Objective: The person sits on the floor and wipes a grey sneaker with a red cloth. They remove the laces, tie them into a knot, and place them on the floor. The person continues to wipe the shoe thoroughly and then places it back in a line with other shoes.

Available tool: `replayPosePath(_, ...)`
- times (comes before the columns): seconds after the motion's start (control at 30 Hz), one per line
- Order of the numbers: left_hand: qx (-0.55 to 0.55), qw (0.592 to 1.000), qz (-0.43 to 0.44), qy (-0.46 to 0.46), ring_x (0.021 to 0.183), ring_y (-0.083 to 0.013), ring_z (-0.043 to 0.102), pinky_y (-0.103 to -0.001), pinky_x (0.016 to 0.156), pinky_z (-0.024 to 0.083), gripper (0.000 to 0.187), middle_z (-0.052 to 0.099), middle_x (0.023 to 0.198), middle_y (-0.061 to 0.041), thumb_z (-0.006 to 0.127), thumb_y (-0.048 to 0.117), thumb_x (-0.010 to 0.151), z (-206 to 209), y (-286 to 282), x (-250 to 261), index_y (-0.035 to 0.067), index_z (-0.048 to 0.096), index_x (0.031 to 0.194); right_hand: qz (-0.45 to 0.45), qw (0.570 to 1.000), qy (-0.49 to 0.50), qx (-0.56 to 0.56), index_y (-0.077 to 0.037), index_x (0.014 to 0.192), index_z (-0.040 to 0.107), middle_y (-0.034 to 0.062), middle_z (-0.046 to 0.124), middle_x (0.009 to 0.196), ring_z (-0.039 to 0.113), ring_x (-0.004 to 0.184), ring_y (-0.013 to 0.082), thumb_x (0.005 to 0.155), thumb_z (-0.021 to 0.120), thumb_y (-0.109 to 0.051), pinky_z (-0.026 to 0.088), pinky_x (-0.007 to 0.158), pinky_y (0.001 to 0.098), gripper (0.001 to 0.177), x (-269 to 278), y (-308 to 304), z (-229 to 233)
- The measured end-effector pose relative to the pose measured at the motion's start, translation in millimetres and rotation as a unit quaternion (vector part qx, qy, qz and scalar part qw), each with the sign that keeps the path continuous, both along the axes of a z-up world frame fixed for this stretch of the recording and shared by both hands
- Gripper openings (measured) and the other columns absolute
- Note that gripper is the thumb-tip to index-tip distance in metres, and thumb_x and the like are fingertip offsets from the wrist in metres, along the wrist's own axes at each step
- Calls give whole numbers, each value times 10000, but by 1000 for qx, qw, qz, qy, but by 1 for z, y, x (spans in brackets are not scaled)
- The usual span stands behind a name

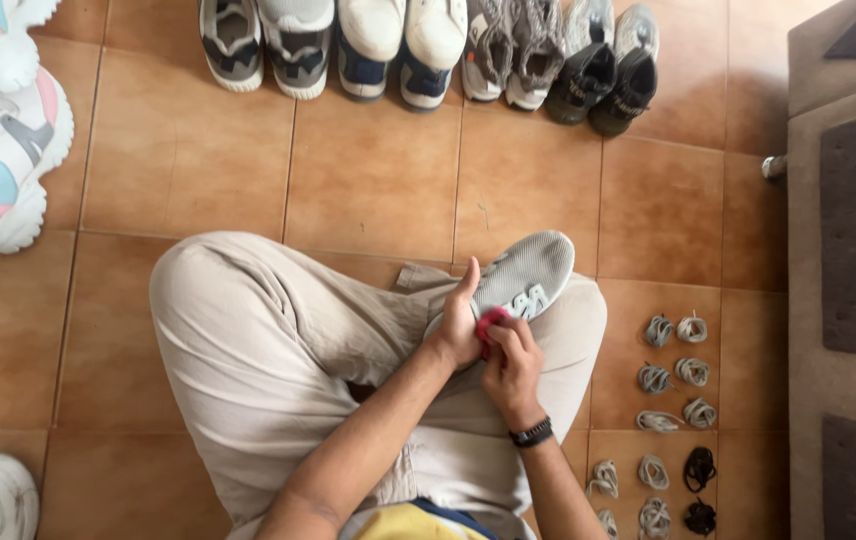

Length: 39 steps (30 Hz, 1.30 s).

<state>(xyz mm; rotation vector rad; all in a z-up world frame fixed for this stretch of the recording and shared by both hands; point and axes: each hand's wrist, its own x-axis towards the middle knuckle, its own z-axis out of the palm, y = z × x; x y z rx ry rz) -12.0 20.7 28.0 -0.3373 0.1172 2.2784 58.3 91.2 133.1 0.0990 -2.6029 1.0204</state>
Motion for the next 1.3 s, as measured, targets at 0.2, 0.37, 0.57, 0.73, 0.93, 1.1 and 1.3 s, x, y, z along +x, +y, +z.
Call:
replayPosePath(0.2,-48,998,-14,-28,945,-186,686,-316,840,572,646,717,1094,-80,401,607,1015,24,7,-1,50,665,1211,-44,998,42,-36,2,997,631,147,614,938,631,777,307,824,540,186,518,676,366,268,-5,-3,0)
replayPosePath(0.37,65,995,34,69,620,-120,528,-281,557,464,705,547,699,4,409,657,1178,4,-3,1,131,571,738,-18,999,24,-45,3,998,639,156,621,945,643,813,322,805,557,187,525,715,370,278,-28,-19,5)
replayPosePath(0.57,-46,998,-24,-34,848,-162,648,-291,762,526,648,698,951,-50,421,661,949,36,-3,-8,64,667,1014,-59,997,1,-57,13,977,611,157,600,928,618,791,314,830,528,192,512,696,362,246,-3,-4,-2)
replayPosePath(0.73,-69,997,20,-25,1087,-225,621,-366,951,488,684,675,1252,-108,491,602,1023,45,4,-12,16,597,1358,-88,993,-30,-76,20,988,587,154,594,944,613,770,297,849,523,181,504,677,353,222,10,5,-17)
replayPosePath(0.93,-163,986,31,-14,1162,-206,620,-358,1049,454,610,654,1334,-105,438,523,1037,43,-18,11,39,580,1380,-75,996,-22,-39,18,1023,590,161,598,973,621,851,317,866,565,147,513,753,360,204,6,3,-15)
replayPosePath(1.1,-331,924,30,189,1226,-222,647,-366,1108,452,667,679,1290,-126,393,527,1051,52,-63,36,-42,562,1355,-84,991,-42,-99,11,1029,602,133,593,944,591,810,279,910,609,91,483,721,339,144,6,4,-5)
replayPosePath(1.3,-478,791,67,376,1191,-197,628,-374,1027,496,593,619,1297,-116,422,532,1085,68,-79,18,32,448,1404,-84,992,21,-94,7,1067,599,118,599,944,586,825,262,957,620,37,481,756,336,116,-16,6,17)
